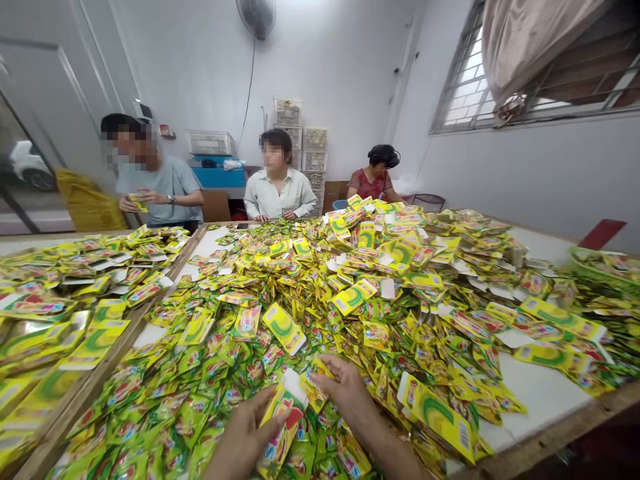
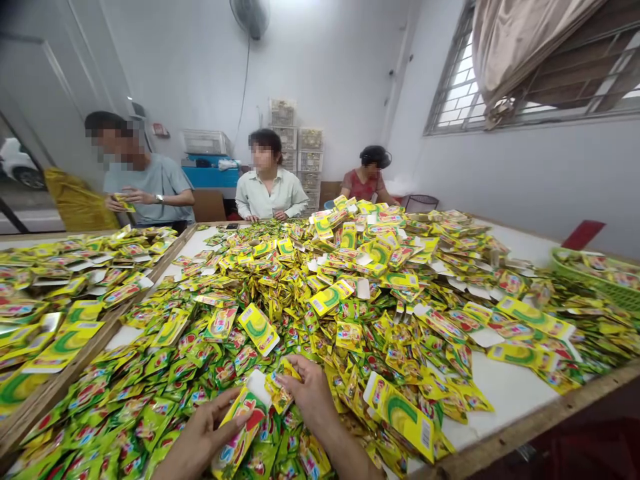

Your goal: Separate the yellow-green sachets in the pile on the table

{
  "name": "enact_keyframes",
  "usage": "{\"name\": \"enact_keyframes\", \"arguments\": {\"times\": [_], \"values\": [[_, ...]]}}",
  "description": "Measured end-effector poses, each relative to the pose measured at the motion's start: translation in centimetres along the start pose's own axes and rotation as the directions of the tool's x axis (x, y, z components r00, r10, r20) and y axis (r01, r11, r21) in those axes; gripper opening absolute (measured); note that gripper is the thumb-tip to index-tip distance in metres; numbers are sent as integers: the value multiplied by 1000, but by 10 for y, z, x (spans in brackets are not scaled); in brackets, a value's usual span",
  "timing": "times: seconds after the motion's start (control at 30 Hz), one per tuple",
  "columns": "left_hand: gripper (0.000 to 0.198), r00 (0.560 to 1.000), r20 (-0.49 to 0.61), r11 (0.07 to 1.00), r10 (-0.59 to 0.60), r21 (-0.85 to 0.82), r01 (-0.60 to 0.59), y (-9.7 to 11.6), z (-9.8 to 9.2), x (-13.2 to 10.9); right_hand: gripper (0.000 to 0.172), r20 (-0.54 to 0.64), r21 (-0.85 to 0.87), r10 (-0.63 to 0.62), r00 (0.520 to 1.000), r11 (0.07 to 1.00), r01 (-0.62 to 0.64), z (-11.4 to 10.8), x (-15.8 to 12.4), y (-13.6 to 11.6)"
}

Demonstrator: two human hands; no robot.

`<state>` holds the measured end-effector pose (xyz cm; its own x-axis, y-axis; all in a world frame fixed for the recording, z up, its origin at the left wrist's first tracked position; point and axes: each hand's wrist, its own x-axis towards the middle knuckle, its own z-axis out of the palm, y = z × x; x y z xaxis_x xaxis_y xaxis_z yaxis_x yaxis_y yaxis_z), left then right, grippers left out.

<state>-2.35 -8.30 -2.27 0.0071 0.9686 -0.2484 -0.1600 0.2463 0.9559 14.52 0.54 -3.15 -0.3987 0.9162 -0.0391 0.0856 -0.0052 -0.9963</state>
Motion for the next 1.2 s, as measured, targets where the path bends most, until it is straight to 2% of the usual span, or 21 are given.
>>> {"name": "enact_keyframes", "arguments": {"times": [0.17, 0.27, 0.33, 0.4, 0.53, 0.67, 0.73, 0.83, 0.93, 1.0, 1.13, 1.2], "values": [[50, 997, -75, 988, 8, 153, 3, -2, -2, 0, 20, 33, -4, -51, 998, 999, 51, -3, -2, -10], [47, 999, -47, 986, 19, 168, -11, -4, -4, -1, 16, 3, -151, -85, 996, 985, 85, 0, -2, -8], [48, 997, -73, 989, 6, 148, 5, -4, -4, -2, 13, 20, -261, -100, 995, 960, 102, 3, -2, -4], [49, 994, -113, 991, -11, 130, 25, -4, -4, -3, 10, 69, -323, -122, 990, 936, 137, 3, -1, -4], [49, 995, -94, 994, -27, 107, 38, -4, -5, -3, 10, 216, -401, -150, 965, 887, 228, -5, 4, -16], [52, 989, -141, 992, -54, 108, 69, -10, -6, -1, 4, 432, -512, -119, 894, 784, 351, -6, 12, -22], [49, 992, -119, 989, -50, 133, 66, -12, -6, -1, 8, 492, -530, -79, 867, 763, 371, -2, 16, -19], [46, 994, -96, 988, -51, 141, 65, -12, -6, -1, 17, 434, -479, -27, 901, 839, 256, 2, 18, -17], [46, 995, -30, 994, -96, 42, 97, -8, -5, 0, 28, 381, -256, 49, 923, 965, 54, 1, 17, -19], [44, 993, 4, 992, -120, -37, 120, -6, -5, 2, 29, 365, -150, 82, 927, 988, -28, 0, 16, -19], [44, 993, -92, 995, -80, -63, 75, -7, -4, 5, 24, 200, -197, -1, 980, 980, 41, 6, 16, -11], [46, 994, -92, 997, -66, -42, 62, -8, -5, 4, 27, 214, -166, -24, 977, 984, 61, 10, 16, -7]]}}
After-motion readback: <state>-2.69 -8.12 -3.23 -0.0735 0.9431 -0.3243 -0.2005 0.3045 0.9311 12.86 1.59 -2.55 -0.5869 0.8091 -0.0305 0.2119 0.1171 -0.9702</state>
